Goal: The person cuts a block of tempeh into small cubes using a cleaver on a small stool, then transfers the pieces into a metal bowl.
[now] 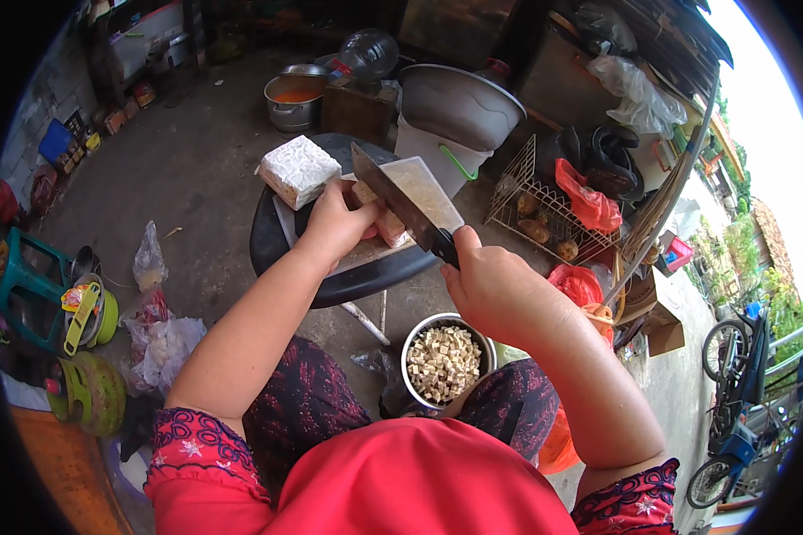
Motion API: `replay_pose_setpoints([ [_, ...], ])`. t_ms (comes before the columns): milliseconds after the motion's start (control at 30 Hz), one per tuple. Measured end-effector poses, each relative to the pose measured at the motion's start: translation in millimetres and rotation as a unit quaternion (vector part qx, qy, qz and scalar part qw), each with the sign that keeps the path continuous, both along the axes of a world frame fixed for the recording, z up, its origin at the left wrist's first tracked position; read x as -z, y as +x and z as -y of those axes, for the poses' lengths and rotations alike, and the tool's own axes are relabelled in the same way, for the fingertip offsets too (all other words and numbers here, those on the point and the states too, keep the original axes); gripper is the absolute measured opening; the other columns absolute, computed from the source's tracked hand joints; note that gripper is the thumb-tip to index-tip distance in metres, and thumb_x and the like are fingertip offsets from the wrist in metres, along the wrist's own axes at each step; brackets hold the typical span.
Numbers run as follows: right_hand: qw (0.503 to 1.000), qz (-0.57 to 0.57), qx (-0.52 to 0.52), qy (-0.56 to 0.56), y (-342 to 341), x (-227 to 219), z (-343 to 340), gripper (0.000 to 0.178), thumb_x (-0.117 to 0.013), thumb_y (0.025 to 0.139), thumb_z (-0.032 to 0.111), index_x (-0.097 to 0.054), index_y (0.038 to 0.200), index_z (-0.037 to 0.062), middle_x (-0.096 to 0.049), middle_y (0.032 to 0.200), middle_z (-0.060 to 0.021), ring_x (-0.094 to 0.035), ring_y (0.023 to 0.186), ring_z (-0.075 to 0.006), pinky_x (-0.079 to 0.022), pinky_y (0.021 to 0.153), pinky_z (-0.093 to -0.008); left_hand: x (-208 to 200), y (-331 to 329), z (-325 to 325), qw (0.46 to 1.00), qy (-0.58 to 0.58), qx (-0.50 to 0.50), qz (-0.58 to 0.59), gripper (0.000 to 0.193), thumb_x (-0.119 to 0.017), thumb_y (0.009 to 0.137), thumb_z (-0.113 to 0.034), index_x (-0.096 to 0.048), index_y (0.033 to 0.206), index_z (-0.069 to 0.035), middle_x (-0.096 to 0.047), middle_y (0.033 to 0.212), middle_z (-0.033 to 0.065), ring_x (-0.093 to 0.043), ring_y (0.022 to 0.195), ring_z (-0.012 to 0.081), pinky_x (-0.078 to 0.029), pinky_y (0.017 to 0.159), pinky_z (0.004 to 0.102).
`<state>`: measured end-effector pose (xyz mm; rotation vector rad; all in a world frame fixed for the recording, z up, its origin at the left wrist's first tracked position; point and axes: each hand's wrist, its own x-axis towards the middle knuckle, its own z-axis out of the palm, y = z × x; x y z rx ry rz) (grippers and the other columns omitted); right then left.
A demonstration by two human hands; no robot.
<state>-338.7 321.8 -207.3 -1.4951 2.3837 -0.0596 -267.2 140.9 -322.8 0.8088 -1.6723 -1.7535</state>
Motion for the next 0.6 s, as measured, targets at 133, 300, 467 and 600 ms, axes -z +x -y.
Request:
replay_pose_setpoints([
  [133,1.000,0.010,-0.002,-0.005,-0.6,16.3,2.7,0.031,-0.048,0.090,0.019,-0.039,0.103,-0.0081,-0.061,0.074,-0.0272,-0.061,0.074,-0.0440,-0.047,0.066,-0.0497,4.1,2.5,3.9,1.000,-0.006,0.009,-0.008,0.047,-0.068,0.079,-0.015,-0.044,0.114,0.007,-0.053,0.106,0.0145,-0.061,0.087,0.0182,-0.056,0.069,0.0262],
  [300,0.998,0.030,0.012,-0.052,-9.2,45.4,-1.0,0.034,-0.049,0.090,0.021,-0.038,0.105,-0.0080,-0.060,0.071,-0.0282,-0.060,0.072,-0.0456,-0.046,0.064,-0.0519,3.3,-0.9,6.9,1.000,-0.009,0.019,0.021,0.047,-0.066,0.082,-0.015,-0.043,0.117,0.005,-0.052,0.112,0.0133,-0.058,0.096,0.0185,-0.055,0.074,0.0270],
  [467,0.995,0.048,0.045,-0.069,-12.7,50.5,-1.1,0.032,-0.049,0.089,0.021,-0.039,0.101,-0.0065,-0.060,0.072,-0.0288,-0.059,0.073,-0.0463,-0.046,0.064,-0.0527,-1.8,0.8,5.0,0.999,-0.005,0.035,0.042,0.044,-0.064,0.085,-0.014,-0.042,0.120,0.002,-0.050,0.117,0.0117,-0.056,0.103,0.0196,-0.054,0.079,0.0285],
  [600,0.994,0.038,0.007,-0.102,-15.4,59.2,5.0,0.030,-0.050,0.089,0.021,-0.039,0.100,-0.0058,-0.060,0.072,-0.0285,-0.059,0.072,-0.0463,-0.045,0.064,-0.0529,-2.7,0.8,8.9,0.999,0.010,0.026,0.033,0.043,-0.064,0.085,-0.014,-0.042,0.119,0.002,-0.051,0.116,0.0111,-0.056,0.102,0.0193,-0.054,0.079,0.0285],
])
